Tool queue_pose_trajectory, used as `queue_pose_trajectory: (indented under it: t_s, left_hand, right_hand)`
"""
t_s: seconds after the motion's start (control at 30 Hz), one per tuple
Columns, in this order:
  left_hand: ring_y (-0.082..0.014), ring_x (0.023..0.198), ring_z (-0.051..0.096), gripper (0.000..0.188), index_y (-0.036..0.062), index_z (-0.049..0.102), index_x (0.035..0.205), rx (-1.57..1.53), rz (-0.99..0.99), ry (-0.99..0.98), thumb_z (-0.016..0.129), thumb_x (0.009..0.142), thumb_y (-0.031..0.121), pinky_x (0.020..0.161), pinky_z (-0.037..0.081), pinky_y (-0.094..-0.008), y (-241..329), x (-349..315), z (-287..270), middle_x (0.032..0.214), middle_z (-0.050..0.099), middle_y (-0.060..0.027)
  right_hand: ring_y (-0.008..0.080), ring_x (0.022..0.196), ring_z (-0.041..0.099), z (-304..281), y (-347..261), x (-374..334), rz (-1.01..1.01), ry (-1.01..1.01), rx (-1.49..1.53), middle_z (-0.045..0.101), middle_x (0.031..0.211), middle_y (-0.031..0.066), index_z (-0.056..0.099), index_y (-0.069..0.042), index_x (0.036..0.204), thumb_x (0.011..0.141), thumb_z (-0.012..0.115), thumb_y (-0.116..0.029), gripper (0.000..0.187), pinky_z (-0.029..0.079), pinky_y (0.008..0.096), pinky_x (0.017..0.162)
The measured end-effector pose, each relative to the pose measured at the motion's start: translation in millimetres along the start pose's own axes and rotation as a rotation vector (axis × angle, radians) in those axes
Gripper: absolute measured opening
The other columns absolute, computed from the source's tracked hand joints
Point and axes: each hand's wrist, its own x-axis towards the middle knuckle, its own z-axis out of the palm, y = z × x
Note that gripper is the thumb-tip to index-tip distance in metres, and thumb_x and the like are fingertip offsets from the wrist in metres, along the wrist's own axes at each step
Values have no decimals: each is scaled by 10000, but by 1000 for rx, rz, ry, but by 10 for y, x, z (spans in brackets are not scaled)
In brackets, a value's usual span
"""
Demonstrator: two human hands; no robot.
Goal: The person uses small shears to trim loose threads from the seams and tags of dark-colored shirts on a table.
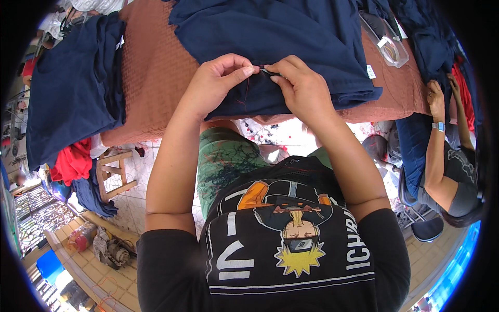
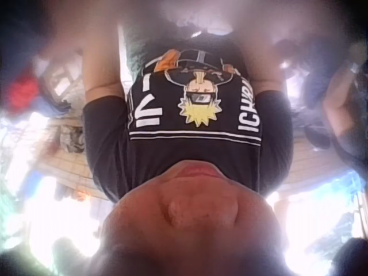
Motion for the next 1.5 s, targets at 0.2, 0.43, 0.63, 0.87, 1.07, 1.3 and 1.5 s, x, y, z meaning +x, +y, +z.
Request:
queue_pose_trajectory:
  t_s: [0.2,0.43,0.63,0.87,1.07,1.3,1.5]
  left_hand:
    - [-121,1008,613,171,39,658,965,-39,3,34,628,947,206,956,440,-258,30,-24,19,1093,689,-88]
    - [-219,873,579,373,8,687,747,216,684,-469,556,943,296,768,452,-332,754,-580,-466,969,647,-184]
    - [-166,857,610,236,-29,686,809,277,400,-215,544,937,109,768,465,-281,988,-1069,-553,922,665,-141]
    - [-242,975,603,162,16,669,973,539,534,-176,686,817,54,874,465,-346,619,-942,-347,1028,663,-99]
    - [-279,1060,595,274,41,671,1051,970,383,145,701,779,51,918,468,-349,86,-764,-32,1107,656,-103]
    - [-205,897,663,229,66,688,1077,518,384,445,639,854,44,796,507,-280,-21,-638,-55,974,690,-91]
    - [-80,844,614,217,-21,669,1020,-447,323,486,540,999,152,792,484,-216,157,-630,-91,956,677,-41]
  right_hand:
    - [332,825,633,-18,-74,-43,7,8,73,615,947,77,657,-98,1010,856,635,-102,156,510,428,695]
    - [323,841,646,-141,-38,36,-37,101,-60,628,966,86,658,-92,1028,852,635,-85,178,515,412,711]
    - [307,827,654,-289,-187,39,4,87,14,633,985,106,637,-71,1082,854,650,-79,229,517,378,718]
    - [286,845,666,-347,-225,-63,-34,62,21,641,1002,108,630,-64,1097,847,664,-64,252,531,356,730]
    - [252,835,669,-327,-193,-102,-88,-3,34,633,990,88,634,-74,1091,798,738,-144,319,535,343,701]
    - [298,845,676,-248,-28,-163,-50,-34,-190,613,1185,63,656,-108,1118,741,777,-178,402,555,388,734]
    - [214,924,693,-539,293,-28,25,5,174,707,1037,70,683,-50,1041,790,699,-10,255,537,324,819]
